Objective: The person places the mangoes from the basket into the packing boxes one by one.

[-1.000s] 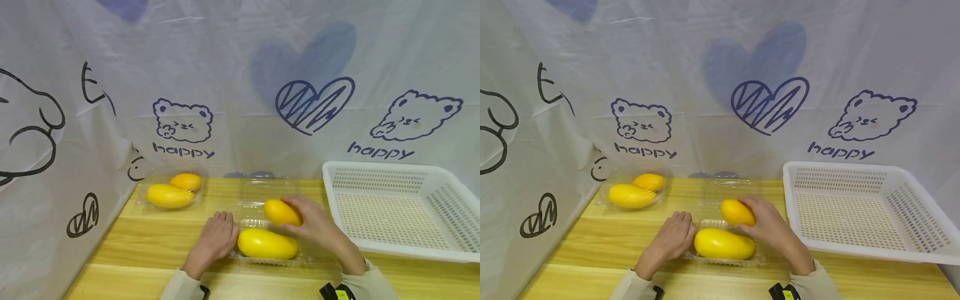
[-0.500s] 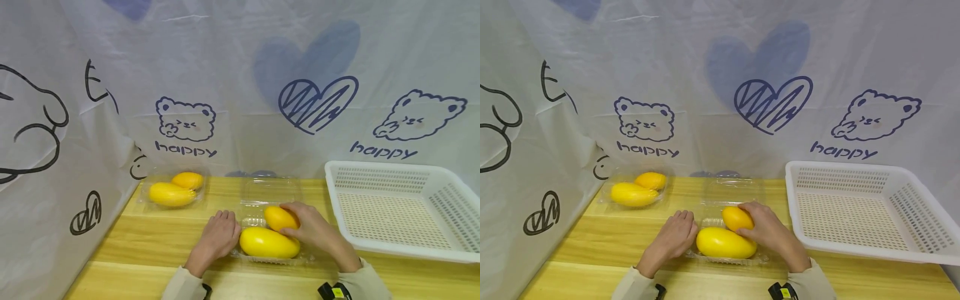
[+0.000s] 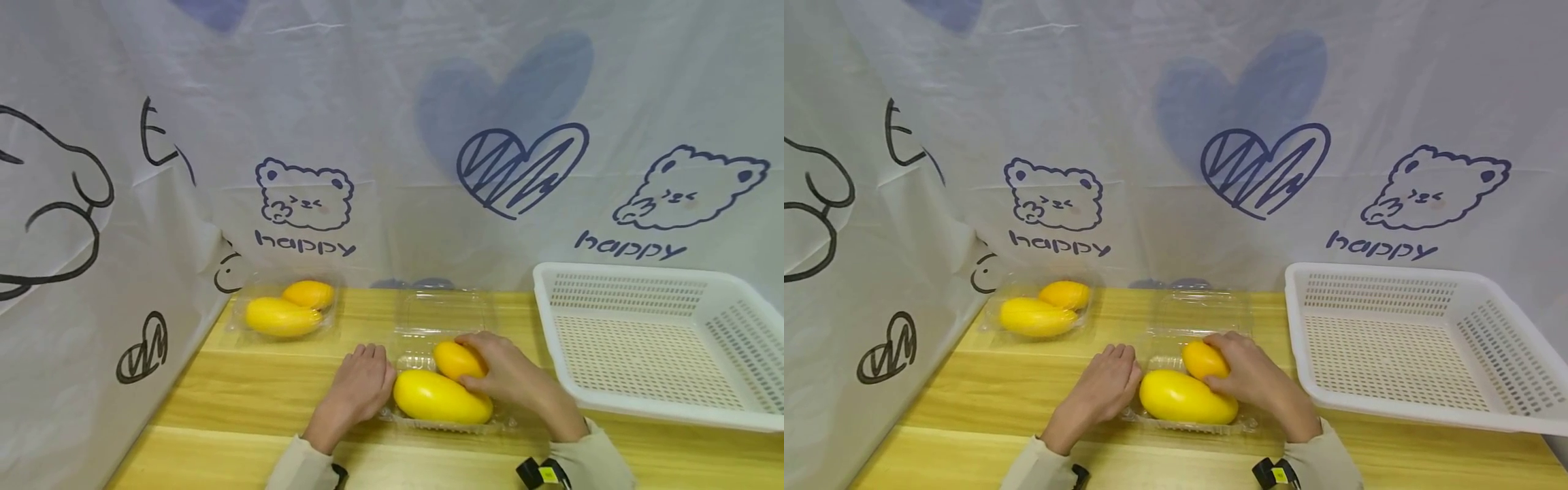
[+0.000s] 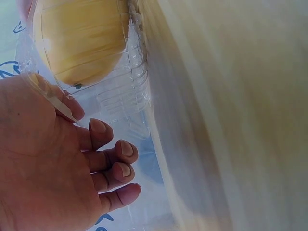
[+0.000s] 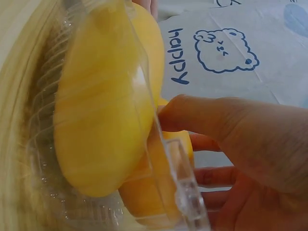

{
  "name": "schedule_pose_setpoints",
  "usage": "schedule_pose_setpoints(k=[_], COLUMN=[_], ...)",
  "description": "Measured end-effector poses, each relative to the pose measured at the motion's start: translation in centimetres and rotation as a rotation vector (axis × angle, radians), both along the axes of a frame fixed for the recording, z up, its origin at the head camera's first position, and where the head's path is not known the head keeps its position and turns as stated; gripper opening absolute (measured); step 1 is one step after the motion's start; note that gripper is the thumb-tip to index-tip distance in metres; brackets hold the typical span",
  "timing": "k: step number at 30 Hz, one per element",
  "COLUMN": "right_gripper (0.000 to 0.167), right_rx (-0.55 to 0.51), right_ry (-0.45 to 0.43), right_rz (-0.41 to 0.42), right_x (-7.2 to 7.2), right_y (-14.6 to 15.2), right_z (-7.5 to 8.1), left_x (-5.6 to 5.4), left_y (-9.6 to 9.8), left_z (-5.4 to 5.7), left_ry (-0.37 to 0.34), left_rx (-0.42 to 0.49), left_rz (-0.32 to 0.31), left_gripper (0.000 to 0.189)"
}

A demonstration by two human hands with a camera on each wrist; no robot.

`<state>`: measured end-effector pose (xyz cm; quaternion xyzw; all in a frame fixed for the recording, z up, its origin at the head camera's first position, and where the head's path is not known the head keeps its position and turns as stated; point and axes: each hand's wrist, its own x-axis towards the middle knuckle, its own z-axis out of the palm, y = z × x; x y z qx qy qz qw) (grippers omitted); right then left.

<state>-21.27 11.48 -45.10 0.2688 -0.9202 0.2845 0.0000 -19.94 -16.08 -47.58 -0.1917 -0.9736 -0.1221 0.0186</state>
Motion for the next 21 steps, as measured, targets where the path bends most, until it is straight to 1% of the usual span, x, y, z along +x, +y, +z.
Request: schedule_pose_setpoints(k=[9,16,21], right_gripper=[0.059,0.051,0.050], right_rx=[0.057,0.033,0.036], right_ry=[-0.045,-0.020,0.002], right_rz=[0.030,0.079,0.087], right_x=[-0.12,-0.22,-0.08], right_y=[-0.15,-0.18,-0.20], right_z=[0.21,0.09,-0.04], left_x=[0.16,0.06,-0.07], left_y=[0.06,-0.01,-0.14], left_z=[0.10,0.02,-0.09], left_ry=[0.007,-0.004,-0.007], left_rx=[0.008,0.004,0.006], left_rz=[-0.001,0.006,0.002], left_gripper=[0.023,0.023,0.024])
